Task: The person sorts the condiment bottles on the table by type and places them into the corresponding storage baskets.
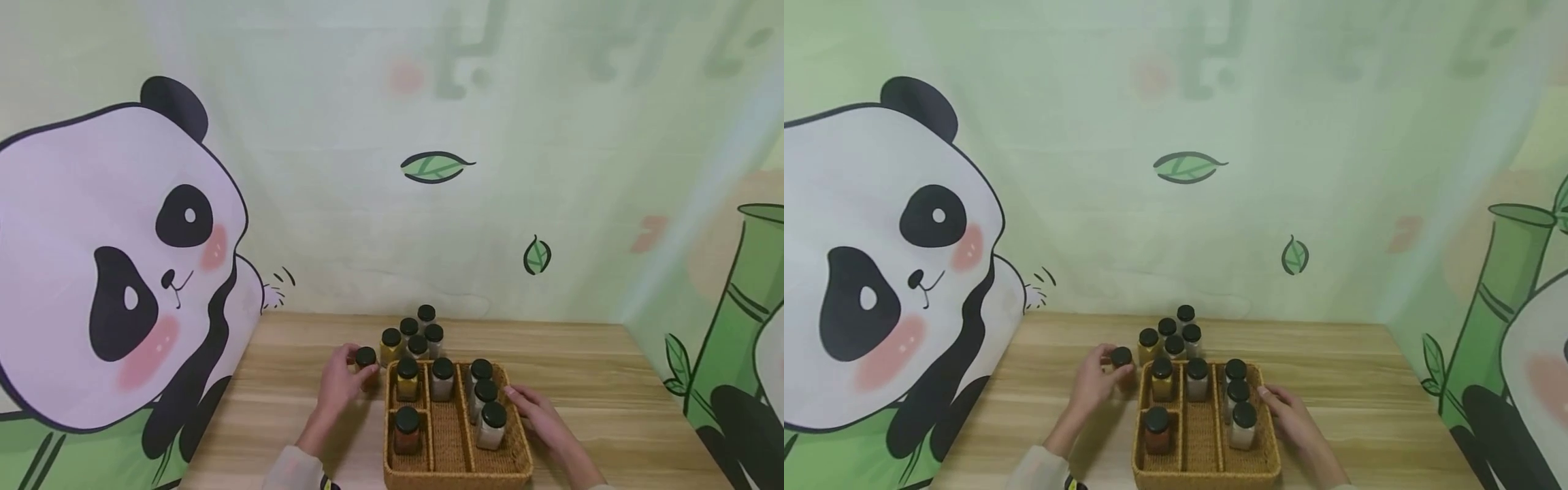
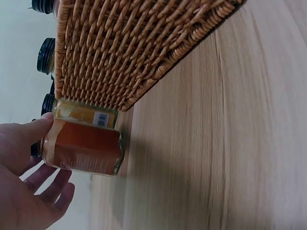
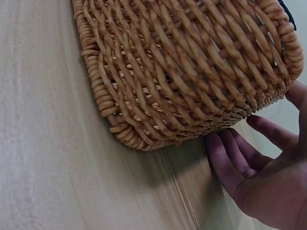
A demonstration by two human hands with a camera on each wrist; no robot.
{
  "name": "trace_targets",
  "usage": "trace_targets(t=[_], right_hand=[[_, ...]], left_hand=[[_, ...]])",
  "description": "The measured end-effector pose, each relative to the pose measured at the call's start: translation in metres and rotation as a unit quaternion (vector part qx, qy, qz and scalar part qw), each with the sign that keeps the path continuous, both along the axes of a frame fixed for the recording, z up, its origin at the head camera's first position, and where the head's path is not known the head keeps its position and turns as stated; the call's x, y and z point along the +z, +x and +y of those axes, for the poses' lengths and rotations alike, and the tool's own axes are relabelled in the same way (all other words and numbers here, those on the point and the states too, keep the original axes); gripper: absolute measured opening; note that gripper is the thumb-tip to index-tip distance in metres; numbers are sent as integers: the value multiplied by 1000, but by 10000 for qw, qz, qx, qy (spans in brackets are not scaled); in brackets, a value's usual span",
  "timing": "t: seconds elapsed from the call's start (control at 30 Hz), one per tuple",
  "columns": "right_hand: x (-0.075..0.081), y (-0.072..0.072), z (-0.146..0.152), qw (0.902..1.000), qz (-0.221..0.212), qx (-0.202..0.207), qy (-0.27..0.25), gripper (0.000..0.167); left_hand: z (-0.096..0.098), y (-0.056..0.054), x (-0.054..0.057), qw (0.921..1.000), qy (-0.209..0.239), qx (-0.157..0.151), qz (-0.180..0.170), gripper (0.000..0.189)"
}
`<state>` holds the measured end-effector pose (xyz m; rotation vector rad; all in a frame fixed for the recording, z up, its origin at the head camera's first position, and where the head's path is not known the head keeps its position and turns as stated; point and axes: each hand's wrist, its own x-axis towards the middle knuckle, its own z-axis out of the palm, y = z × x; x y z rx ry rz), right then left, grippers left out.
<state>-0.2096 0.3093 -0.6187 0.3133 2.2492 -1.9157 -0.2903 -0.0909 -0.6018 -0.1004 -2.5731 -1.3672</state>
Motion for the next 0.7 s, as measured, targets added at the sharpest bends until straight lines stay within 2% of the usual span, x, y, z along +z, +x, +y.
trace_targets(t=[0.1,0.23,0.5,0.7], right_hand=[[2,0,0,10000,36,9,6,69],[1,0,0,10000,29,-41,29,69],[-4,0,3,9998,5,-184,-117,70],[-4,-1,0,9999,24,-103,-58,73]], left_hand=[[-3,2,3,9997,-215,29,59,44],[-7,4,3,9995,-270,-30,147,41],[-10,3,-2,9988,-102,-355,330,44],[-12,5,-7,9986,68,-382,359,42]])
